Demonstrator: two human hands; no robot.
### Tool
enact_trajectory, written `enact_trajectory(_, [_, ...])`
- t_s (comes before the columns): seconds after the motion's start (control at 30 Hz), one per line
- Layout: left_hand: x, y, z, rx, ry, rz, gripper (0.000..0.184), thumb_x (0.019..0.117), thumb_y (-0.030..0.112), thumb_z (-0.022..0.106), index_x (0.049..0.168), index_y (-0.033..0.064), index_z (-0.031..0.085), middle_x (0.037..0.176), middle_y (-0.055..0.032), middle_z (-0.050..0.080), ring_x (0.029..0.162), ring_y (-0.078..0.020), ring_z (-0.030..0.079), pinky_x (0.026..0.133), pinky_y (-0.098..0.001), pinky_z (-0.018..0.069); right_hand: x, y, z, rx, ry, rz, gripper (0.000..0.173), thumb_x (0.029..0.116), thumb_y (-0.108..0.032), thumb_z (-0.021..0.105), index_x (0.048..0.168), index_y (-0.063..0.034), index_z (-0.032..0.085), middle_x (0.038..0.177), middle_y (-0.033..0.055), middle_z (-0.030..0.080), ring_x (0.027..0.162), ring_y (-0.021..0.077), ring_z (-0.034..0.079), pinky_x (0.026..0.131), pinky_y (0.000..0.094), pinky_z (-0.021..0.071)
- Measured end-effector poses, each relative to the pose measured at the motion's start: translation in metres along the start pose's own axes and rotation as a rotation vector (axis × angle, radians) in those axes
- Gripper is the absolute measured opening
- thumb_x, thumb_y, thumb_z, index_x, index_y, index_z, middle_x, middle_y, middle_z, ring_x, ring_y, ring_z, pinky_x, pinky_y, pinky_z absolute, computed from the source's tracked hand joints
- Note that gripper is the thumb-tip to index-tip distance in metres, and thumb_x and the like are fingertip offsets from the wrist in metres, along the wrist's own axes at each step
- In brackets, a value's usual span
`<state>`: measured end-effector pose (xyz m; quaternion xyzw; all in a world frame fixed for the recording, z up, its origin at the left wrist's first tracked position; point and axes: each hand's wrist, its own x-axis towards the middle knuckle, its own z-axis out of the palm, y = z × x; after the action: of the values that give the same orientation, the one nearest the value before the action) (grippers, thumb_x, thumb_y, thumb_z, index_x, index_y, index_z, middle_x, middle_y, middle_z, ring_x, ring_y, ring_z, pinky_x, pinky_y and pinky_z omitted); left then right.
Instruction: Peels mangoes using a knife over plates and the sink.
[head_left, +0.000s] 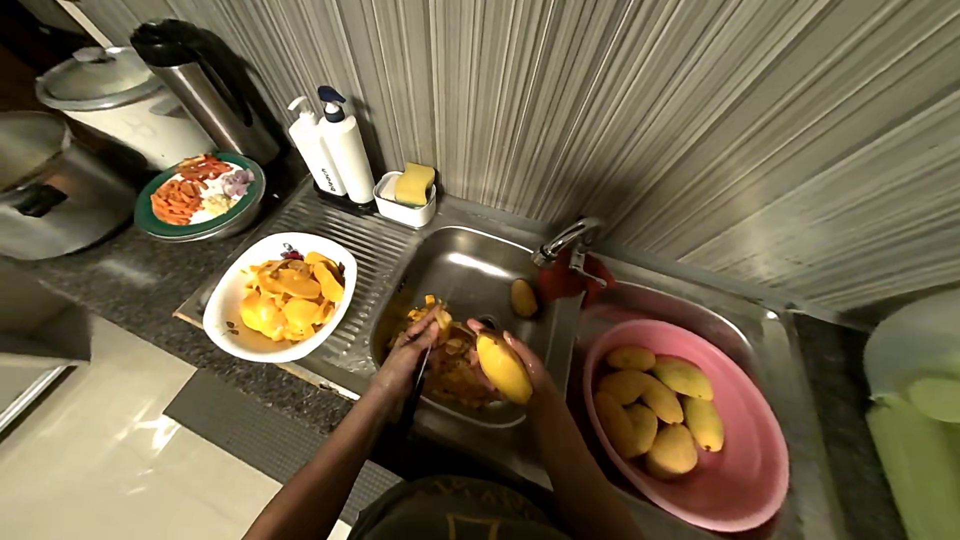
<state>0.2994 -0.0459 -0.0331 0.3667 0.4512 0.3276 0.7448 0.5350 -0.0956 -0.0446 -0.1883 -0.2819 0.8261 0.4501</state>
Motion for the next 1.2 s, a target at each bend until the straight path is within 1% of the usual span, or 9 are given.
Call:
enact_trajectory(0.1, [0.01,-0.009,-0.014,-0.095,0.083,-0.284,0.039,0.1089,0.045,0.042,0.104,0.0097,0.058,0.072,-0.0025,0.055,0.051,-0.01,0.051,0.043,-0.0228,0.0444,0.003,-0.004,0.003,0.098,0.182,0.001,0.051,0.1056,-0.038,0.023,0.148,-0.0191,0.045,0.103,0.0106,0.068,0.076,0.02,0.068,0.058,0.0304,0.0571])
enact_trajectory(0.17, [0.001,-0.012,-0.012,-0.057,0.024,-0.39,0.047,0.1084,0.049,0.039,0.1,0.0078,0.058,0.074,-0.0028,0.057,0.053,-0.01,0.052,0.045,-0.023,0.0449,0.006,-0.003,0.001,0.072,0.321,-0.042,0.053,0.1089,-0.035,0.016,0.15,-0.0131,0.041,0.106,0.0134,0.067,0.082,0.0233,0.069,0.065,0.0346,0.0599])
enact_trajectory(0.3, [-0.024,-0.014,0.005,0.02,-0.051,-0.33,0.039,0.1091,0.047,0.04,0.112,0.0117,0.057,0.078,-0.0018,0.057,0.055,-0.0093,0.052,0.047,-0.0228,0.0459,0.01,0.003,-0.001,0.047,0.404,-0.054,0.052,0.1102,-0.042,0.023,0.146,-0.0079,0.04,0.106,0.0164,0.066,0.084,0.0249,0.07,0.073,0.0373,0.0619])
enact_trajectory(0.4, [-0.04,-0.017,0.015,0.208,-0.201,0.012,0.051,0.1068,0.033,0.05,0.155,0.0187,0.043,0.098,0.0002,0.061,0.063,-0.0092,0.054,0.053,-0.0254,0.0471,0.013,0.004,0.005,0.068,0.461,-0.039,0.051,0.1102,-0.043,0.029,0.137,-0.0052,0.049,0.1,0.0151,0.068,0.077,0.0215,0.07,0.066,0.0334,0.0615])
enact_trajectory(0.5, [-0.048,-0.02,0.022,0.565,-0.339,0.45,0.067,0.0995,0.035,0.067,0.157,0.0112,0.041,0.143,-0.0055,0.059,0.108,-0.0048,0.063,0.091,-0.0244,0.0547,0.012,0.0,0.026,0.074,0.483,-0.125,0.039,0.1092,-0.035,0.034,0.123,-0.0085,0.059,0.095,0.0052,0.071,0.082,0.0116,0.07,0.071,0.0279,0.0614])
enact_trajectory(0.57, [-0.052,-0.02,0.03,0.776,-0.301,0.564,0.068,0.095,0.036,0.073,0.155,0.0154,0.047,0.149,-0.0085,0.056,0.131,-0.0138,0.057,0.111,-0.0359,0.0481,0.021,-0.005,0.032,-0.03,0.574,-0.126,0.037,0.11,-0.029,0.03,0.116,-0.0093,0.06,0.086,0.0004,0.07,0.075,0.0063,0.068,0.067,0.023,0.0586])
enact_trajectory(0.87, [-0.052,-0.03,0.029,0.995,-0.213,0.653,0.062,0.0962,0.04,0.07,0.154,0.0302,0.048,0.129,-0.0115,0.064,0.105,-0.0182,0.067,0.089,-0.041,0.0592,0.03,-0.023,0.063,0.021,0.73,-0.112,0.034,0.11,-0.018,0.033,0.135,-0.0007,0.049,0.102,0.0111,0.065,0.074,0.0122,0.065,0.062,0.0231,0.0565])
enact_trajectory(1.0, [-0.052,-0.03,0.03,1.064,-0.13,0.764,0.055,0.0973,0.039,0.068,0.15,0.0335,0.053,0.115,-0.0105,0.065,0.09,-0.017,0.067,0.075,-0.038,0.0606,0.034,-0.014,0.051,-0.048,0.749,-0.167,0.038,0.1076,-0.014,0.04,0.144,-0.0017,0.045,0.115,0.0117,0.064,0.09,0.0131,0.066,0.075,0.0264,0.0571])
enact_trajectory(1.2, [-0.049,-0.027,0.032,1.041,-0.101,0.736,0.048,0.0976,0.041,0.067,0.143,0.0297,0.06,0.116,-0.0109,0.065,0.09,-0.019,0.068,0.074,-0.0409,0.0608,0.041,-0.011,0.037,-0.123,0.68,-0.19,0.035,0.1074,-0.01,0.036,0.141,0.0004,0.043,0.105,0.0038,0.064,0.088,0.0044,0.064,0.077,0.0223,0.0559])
